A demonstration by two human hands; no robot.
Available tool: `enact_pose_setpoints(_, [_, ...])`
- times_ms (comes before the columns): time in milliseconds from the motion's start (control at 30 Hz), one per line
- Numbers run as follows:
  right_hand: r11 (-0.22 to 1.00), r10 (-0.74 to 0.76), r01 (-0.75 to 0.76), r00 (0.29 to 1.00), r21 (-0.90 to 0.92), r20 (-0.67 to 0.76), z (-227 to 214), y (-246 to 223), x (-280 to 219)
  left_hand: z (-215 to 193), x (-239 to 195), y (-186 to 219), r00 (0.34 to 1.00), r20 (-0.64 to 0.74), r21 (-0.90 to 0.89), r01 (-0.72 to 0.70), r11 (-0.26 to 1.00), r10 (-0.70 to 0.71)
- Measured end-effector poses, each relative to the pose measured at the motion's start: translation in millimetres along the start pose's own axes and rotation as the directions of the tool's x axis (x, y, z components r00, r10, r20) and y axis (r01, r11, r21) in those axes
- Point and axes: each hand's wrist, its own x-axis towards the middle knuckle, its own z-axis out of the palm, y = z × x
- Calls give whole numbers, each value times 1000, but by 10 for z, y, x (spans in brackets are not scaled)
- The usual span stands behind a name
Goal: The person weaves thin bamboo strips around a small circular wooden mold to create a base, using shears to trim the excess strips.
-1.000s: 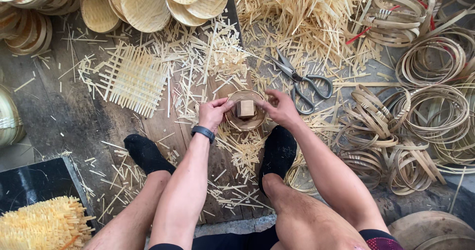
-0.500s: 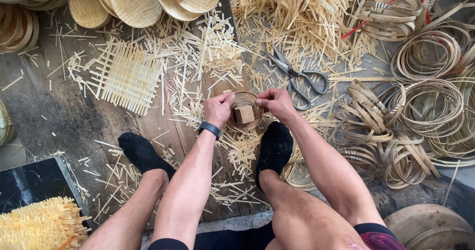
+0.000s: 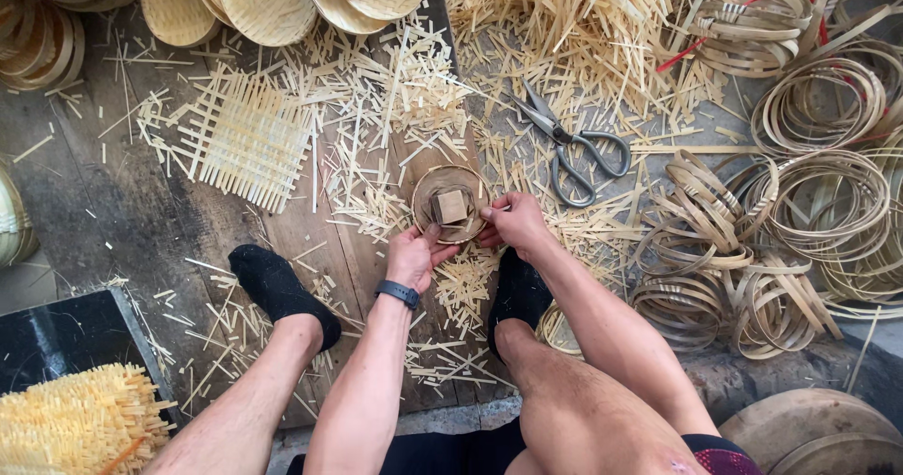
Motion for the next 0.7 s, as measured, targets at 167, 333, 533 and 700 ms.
enact_pose_setpoints(167, [930,-87,74,996,-359,-20,-12,-213,-256,-118,83,-2,991,68,74,-123,990,118])
enact_pose_setpoints(333, [582,-605,602,769,-547,204,-219,-520,-554,-240,-217,362,839,356,598,-543,589,413])
enact_pose_setpoints(533, [283,-775,827,495,-485,392,-128,-602,-759,175,-648,620,686,492,505,-726,467,536])
enact_pose_setpoints(700, [235,-785,829,469,-507,404,-42,-523,-709,308,-721,545,508,477,481,-834,271,717])
